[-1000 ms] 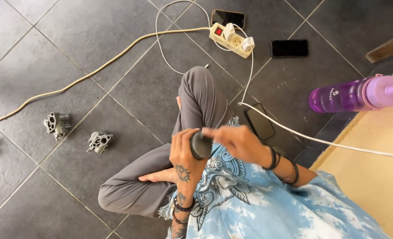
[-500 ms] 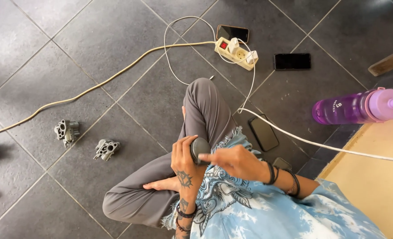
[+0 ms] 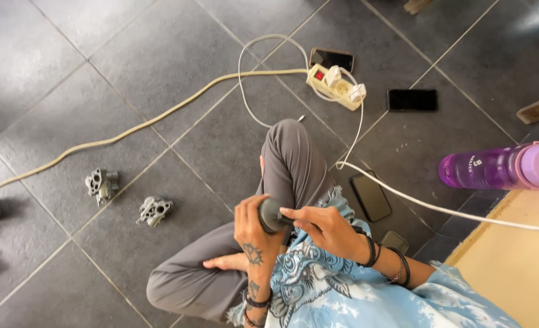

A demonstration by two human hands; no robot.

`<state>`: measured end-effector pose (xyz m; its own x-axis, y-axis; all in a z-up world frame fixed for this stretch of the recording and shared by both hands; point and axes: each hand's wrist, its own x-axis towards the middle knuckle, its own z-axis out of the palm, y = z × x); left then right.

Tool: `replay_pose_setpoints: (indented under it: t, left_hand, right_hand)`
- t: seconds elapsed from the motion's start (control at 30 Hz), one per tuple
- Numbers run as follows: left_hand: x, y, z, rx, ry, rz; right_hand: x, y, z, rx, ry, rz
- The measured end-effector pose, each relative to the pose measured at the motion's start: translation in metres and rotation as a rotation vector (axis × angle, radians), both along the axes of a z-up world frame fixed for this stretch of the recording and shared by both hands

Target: A person sitting on a tiled floor cleans a motorcycle piston using a small brush, rotating the part to reach all sides.

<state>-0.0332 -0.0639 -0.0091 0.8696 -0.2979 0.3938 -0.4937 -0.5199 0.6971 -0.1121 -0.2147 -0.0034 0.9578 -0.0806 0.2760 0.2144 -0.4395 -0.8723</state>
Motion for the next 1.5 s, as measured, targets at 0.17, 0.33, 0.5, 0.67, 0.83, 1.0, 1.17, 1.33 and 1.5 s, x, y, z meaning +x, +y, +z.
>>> replay_pose_setpoints:
  t: [0.17,0.33,0.5,0.67,0.83,1.0,1.17,1.33,1.5]
  left_hand:
    - [-0.008,-0.001,-0.020,0.043,-0.068,0.049]
    - [-0.001,0.003,-0.020,0.000,-0.034,0.075]
    - [-0.015,-0.005,-0.018,0.036,0.002,0.029]
    - [-0.002,0.007,-0.020,-0.005,-0.040,0.070]
    - [-0.010,-0.003,-0.006,0.003,-0.058,-0.004]
    - [0.000,0.006,-0.010,0.003,-0.145,0.100]
    - [-0.008,-0.012,0.011,-0.028,-0.154,0.028]
    - [-0.008,-0.014,0.018,-0.005,-0.143,0.037]
    - [-0.008,-0.015,0.027,-0.119,-0.215,0.071]
  right_hand:
    - [0.020,0.002,0.006,-0.010,-0.068,-0.015]
    - [0.011,0.008,0.004,0.006,-0.041,0.006]
    - [0.030,0.008,0.016,-0.045,-0.090,-0.006]
    - [0.006,0.016,0.005,0.000,-0.041,0.054]
    - [0.020,0.006,0.021,-0.053,-0.116,0.007]
    - [0.004,0.015,0.018,-0.066,-0.137,0.042]
    - [0.011,-0.011,0.016,0.013,-0.137,-0.054]
    - [-0.003,-0.016,0.008,-0.059,-0.145,-0.036]
    - [0.002,-0.015,0.019,-0.096,-0.212,-0.054]
